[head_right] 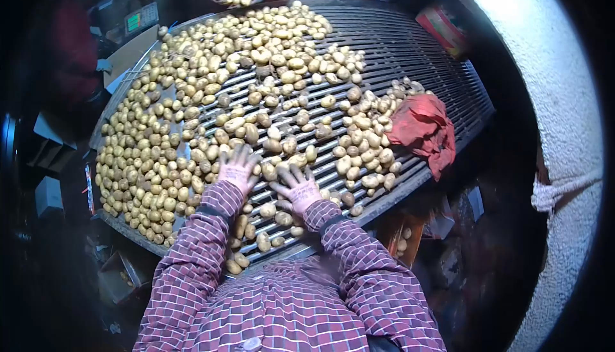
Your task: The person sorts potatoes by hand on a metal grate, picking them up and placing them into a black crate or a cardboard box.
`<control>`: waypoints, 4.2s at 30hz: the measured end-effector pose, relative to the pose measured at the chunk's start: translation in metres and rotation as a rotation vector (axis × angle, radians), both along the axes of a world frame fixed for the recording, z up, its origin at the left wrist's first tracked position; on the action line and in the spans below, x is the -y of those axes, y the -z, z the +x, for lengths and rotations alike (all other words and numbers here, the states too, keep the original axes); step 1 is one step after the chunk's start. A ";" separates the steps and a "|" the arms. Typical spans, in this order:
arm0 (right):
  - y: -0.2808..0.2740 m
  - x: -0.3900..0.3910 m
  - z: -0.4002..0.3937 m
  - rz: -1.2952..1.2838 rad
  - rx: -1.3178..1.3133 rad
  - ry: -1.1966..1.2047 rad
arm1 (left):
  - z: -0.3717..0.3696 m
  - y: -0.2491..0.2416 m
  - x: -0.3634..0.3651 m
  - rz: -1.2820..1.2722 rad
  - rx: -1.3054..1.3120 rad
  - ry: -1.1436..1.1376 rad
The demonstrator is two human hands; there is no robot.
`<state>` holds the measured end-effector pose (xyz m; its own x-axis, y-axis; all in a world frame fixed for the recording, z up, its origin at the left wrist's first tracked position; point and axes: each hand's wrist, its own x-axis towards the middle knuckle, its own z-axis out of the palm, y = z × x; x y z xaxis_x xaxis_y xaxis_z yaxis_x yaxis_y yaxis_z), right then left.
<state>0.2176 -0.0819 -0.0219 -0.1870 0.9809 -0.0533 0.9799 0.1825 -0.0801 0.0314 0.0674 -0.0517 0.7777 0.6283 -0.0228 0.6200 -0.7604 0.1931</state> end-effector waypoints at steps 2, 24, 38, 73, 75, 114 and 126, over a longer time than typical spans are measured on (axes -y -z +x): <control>-0.011 0.012 0.001 -0.090 0.054 0.241 | -0.005 -0.020 -0.003 -0.025 -0.007 -0.116; -0.045 0.069 0.080 -0.037 -0.271 0.632 | -0.092 -0.014 0.076 -0.226 0.453 -0.359; -0.037 0.075 0.094 -0.363 -1.667 0.882 | -0.151 -0.016 0.129 -0.327 0.451 -0.294; -0.021 -0.065 -0.043 -0.406 -0.085 0.006 | -0.303 -0.032 0.207 -1.205 1.992 -1.197; 0.006 -0.076 -0.012 -0.380 -0.474 0.141 | -0.342 -0.028 0.238 -1.079 2.078 -1.258; -0.029 0.087 -0.023 -0.149 -0.326 -0.276 | -0.078 -0.033 0.020 -0.073 -0.118 -0.703; -0.039 -0.145 -0.016 0.051 -0.440 0.073 | -0.074 -0.044 0.107 -0.218 -0.030 -0.150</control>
<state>0.2016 0.0630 0.0170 -0.1109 0.9918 0.0643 0.8653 0.1281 -0.4846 -0.0424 -0.0394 -0.0074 0.6732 0.7141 -0.1920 0.7305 -0.6021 0.3223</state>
